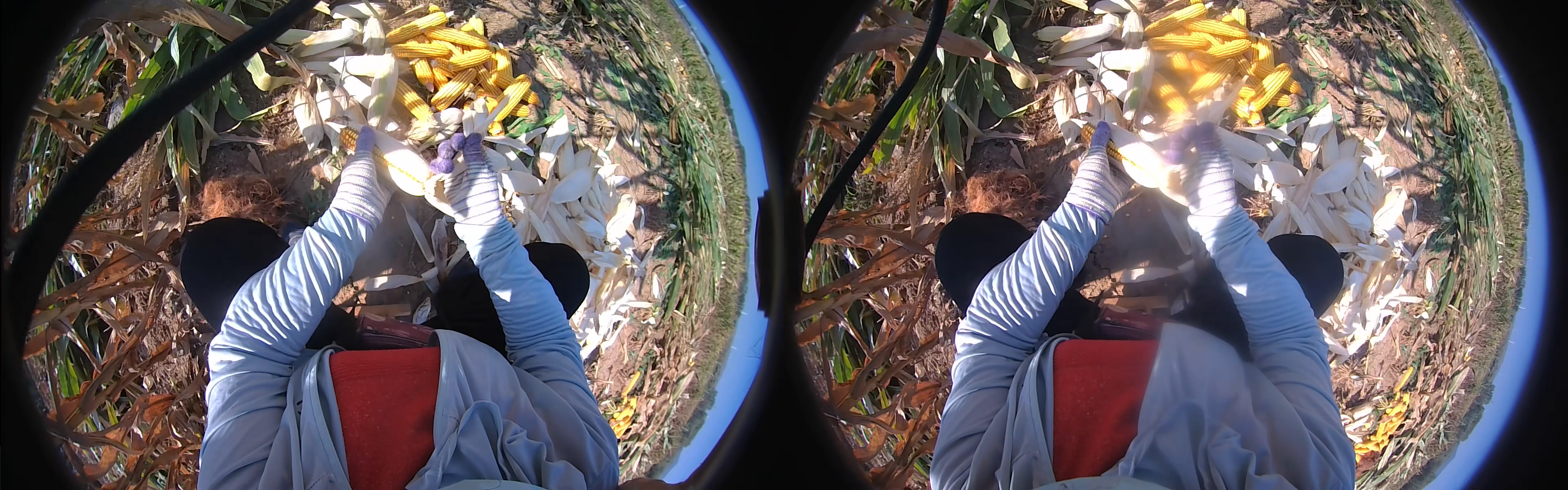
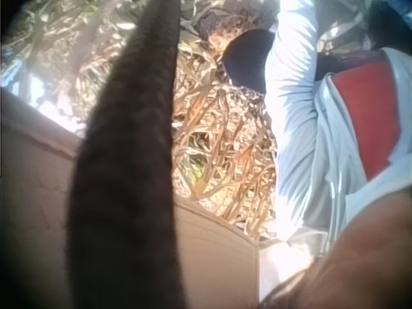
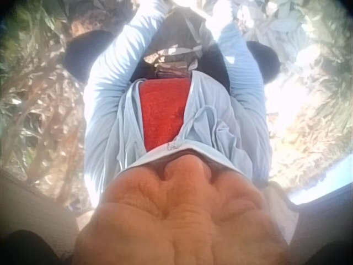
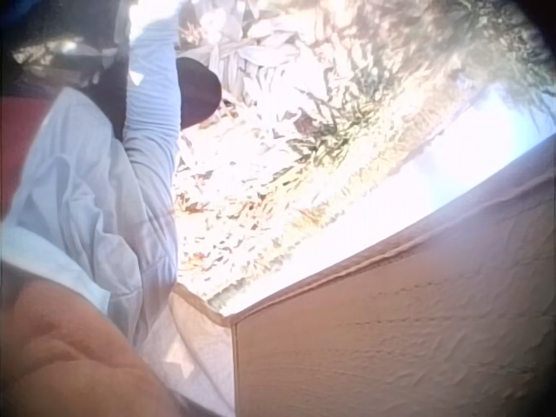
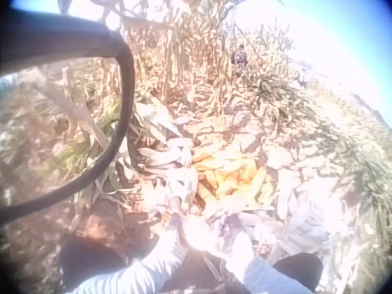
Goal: The person shucks corn cobs by hand, peeling back husks and removing silk. Shucked cobs are placed in a pile on the ground, and husks are discarded nearby.
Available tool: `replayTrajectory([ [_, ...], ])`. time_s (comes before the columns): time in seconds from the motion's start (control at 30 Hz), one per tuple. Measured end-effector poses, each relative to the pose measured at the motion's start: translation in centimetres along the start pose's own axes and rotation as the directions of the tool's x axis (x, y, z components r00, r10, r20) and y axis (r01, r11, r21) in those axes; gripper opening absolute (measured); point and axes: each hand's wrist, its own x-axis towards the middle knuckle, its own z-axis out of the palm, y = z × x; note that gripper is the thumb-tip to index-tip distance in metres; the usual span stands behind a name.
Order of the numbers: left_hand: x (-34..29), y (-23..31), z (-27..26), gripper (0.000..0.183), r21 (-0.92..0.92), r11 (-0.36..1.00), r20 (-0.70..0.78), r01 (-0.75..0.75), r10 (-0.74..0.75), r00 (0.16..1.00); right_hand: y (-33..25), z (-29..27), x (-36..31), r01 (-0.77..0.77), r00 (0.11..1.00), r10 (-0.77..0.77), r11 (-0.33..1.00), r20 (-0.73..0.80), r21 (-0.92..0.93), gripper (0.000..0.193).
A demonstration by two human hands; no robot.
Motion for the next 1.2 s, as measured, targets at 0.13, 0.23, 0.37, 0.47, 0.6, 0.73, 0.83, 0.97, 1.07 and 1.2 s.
replayTrajectory([
  [0.13, 0.2, -0.1, 0.0, 0.042, 0.01, 1.0, 0.006, -0.025, 0.025, 1.0, -0.4, 0.1, 0.4, -0.267, 0.963, 0.269, 0.93, 0.025, 0.254, 0.035],
  [0.23, 0.3, 0.1, 0.0, 0.042, 0.092, 0.996, 0.029, -0.002, -0.001, 1.0, -0.6, 0.2, 0.5, -0.402, 0.911, 0.318, 0.827, 0.263, 0.392, 0.035],
  [0.37, -0.3, 0.4, 0.5, 0.046, 0.261, 0.962, -0.002, 0.08, -0.082, 0.997, -1.1, 0.5, 0.5, -0.48, 0.85, 0.421, 0.867, 0.316, 0.134, 0.035],
  [0.47, -1.4, 0.9, 1.6, 0.047, 0.424, 0.904, -0.007, 0.048, -0.05, 0.999, -1.4, 1.2, 0.1, -0.546, 0.816, 0.529, 0.838, 0.233, 0.013, 0.04],
  [0.6, -2.0, 1.2, 3.1, 0.043, 0.68, 0.724, 0.06, -0.116, 0.103, 0.993, -2.1, 2.6, -1.0, -0.513, 0.824, 0.537, 0.843, 0.183, -0.165, 0.041],
  [0.73, -1.6, 0.8, 2.8, 0.044, 0.683, 0.702, 0.09, -0.203, 0.194, 0.977, -3.4, 3.1, -1.2, -0.546, 0.782, 0.569, 0.822, 0.254, -0.162, 0.038],
  [0.83, -0.7, 1.4, 2.3, 0.046, 0.795, -0.054, 0.584, -0.604, 0.333, 0.74, -3.8, 2.7, -1.2, -0.488, 0.757, 0.586, 0.801, 0.289, -0.346, 0.037],
  [0.97, -0.9, 2.0, 1.8, 0.047, 0.939, 0.151, 0.268, -0.31, 0.249, 0.931, -3.8, 1.5, -1.9, -0.36, 0.816, 0.544, 0.744, 0.197, -0.563, 0.042],
  [1.07, -1.7, 2.3, 2.0, 0.049, 0.863, 0.419, 0.203, -0.283, 0.226, 0.953, -5.8, -0.3, -0.8, -0.376, 0.814, 0.545, 0.759, 0.201, -0.532, 0.051],
  [1.2, -2.8, 2.2, 2.9, 0.063, 0.75, 0.659, 0.06, -0.059, 0.021, 0.998, -8.2, -2.3, 1.7, -0.161, 0.98, 0.136, 0.971, 0.143, 0.178, 0.077],
])
